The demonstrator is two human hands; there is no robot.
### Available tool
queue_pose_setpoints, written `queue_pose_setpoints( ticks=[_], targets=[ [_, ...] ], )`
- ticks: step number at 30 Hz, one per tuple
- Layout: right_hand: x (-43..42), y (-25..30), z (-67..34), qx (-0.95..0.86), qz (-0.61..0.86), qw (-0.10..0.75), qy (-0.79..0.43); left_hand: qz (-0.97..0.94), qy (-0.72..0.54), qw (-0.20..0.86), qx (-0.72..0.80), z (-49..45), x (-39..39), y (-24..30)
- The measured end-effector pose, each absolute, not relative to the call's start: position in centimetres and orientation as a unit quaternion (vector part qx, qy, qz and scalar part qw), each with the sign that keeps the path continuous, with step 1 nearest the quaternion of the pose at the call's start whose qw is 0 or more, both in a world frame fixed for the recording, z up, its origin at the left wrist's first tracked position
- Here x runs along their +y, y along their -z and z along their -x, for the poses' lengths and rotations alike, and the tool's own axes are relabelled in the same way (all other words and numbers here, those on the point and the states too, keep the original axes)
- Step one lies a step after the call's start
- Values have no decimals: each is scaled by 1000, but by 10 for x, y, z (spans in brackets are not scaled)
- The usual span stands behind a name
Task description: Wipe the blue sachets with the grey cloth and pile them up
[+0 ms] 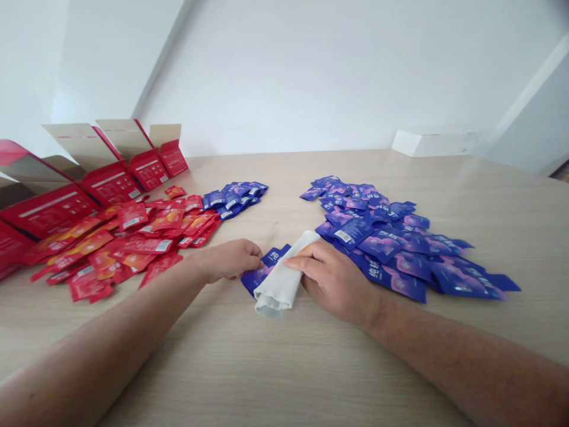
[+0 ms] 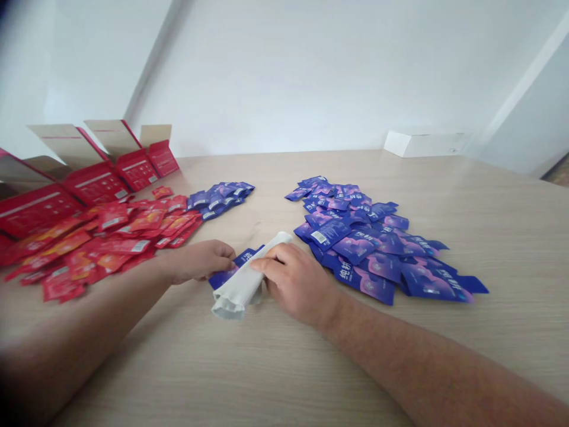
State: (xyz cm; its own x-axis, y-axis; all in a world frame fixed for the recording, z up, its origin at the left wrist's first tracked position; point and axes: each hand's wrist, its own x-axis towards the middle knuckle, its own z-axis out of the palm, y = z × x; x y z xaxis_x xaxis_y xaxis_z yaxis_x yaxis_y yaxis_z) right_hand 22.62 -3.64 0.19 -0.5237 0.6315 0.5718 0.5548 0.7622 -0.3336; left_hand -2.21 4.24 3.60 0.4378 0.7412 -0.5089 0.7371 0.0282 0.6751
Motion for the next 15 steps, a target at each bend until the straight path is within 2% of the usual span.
queue_pose_setpoints(
  ticks=[5,15],
  targets=[
    [-32,8,-213,-894,347,274,-67,-722,6,469,509,21,34,-31],
    [-26,11,-203,-913,310,252,-85,-764,-45,405,501,14,50,-16]
  ],
)
